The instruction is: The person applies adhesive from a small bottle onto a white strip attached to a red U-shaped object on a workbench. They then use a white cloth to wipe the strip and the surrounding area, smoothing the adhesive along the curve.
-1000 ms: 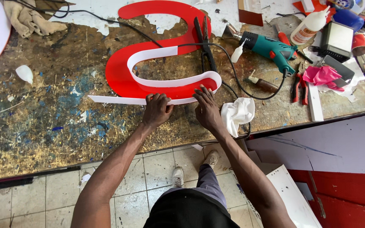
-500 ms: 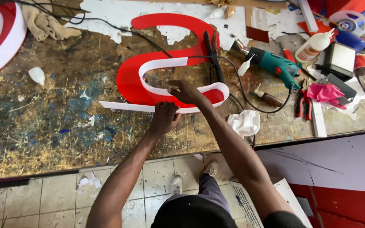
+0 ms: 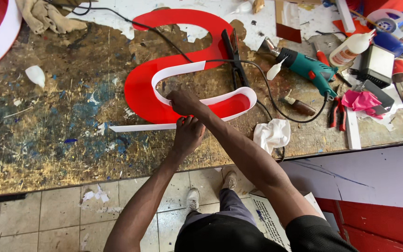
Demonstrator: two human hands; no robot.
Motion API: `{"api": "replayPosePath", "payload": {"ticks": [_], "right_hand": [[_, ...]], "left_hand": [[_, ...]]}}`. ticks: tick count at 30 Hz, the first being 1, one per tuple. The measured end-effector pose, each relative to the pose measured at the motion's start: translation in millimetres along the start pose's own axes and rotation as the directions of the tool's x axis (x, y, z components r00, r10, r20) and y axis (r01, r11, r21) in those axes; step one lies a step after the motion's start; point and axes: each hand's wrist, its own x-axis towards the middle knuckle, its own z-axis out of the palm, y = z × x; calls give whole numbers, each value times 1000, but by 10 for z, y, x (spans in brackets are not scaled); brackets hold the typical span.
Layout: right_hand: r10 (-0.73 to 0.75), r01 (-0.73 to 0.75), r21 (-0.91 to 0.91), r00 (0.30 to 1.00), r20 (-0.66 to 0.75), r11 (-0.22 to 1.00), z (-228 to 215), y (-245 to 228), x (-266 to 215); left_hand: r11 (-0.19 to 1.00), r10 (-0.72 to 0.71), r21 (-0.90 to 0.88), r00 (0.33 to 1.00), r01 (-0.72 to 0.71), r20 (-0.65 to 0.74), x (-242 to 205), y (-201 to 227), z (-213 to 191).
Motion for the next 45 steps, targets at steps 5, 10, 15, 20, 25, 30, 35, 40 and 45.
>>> {"api": "replayPosePath", "payload": {"ticks": [5, 10, 15, 20, 25, 30, 35, 40, 45], "right_hand": [[2, -2, -40, 1000, 1, 999, 114, -146, -42], [-69, 74, -83, 996, 61, 994, 194, -281, -112], [-119, 126, -161, 992, 51, 979, 270, -335, -171], [-159, 159, 8, 987, -33, 987, 57, -244, -601], [-205, 278, 268, 941, -271, 922, -856, 238, -1012], [2, 113, 211, 878, -479, 971, -1267, 917, -1962], [-119, 107, -58, 767, -630, 993, -792, 1169, -2484], [-385, 275, -269, 644, -661, 923, -269, 623, -2277], [-386, 304, -254, 542, -746, 918, -179, 497, -2235]], "left_hand": [[993, -85, 77, 996, 88, -40, -148, 219, -53], [975, -110, 180, 986, 131, -124, -224, 306, -75], [971, -139, 179, 984, 158, -115, -315, 373, -15], [961, -177, 196, 978, 196, -109, -6, 614, -254], [969, -178, 143, 972, 200, -153, 229, 705, -238], [970, -206, 107, 972, 218, -112, 258, 697, -118], [968, -216, 125, 976, 218, -27, 155, 682, 92], [968, -235, 75, 970, 240, -65, 144, 678, 100], [993, -114, 22, 991, 116, -71, 125, 526, -128]]}}
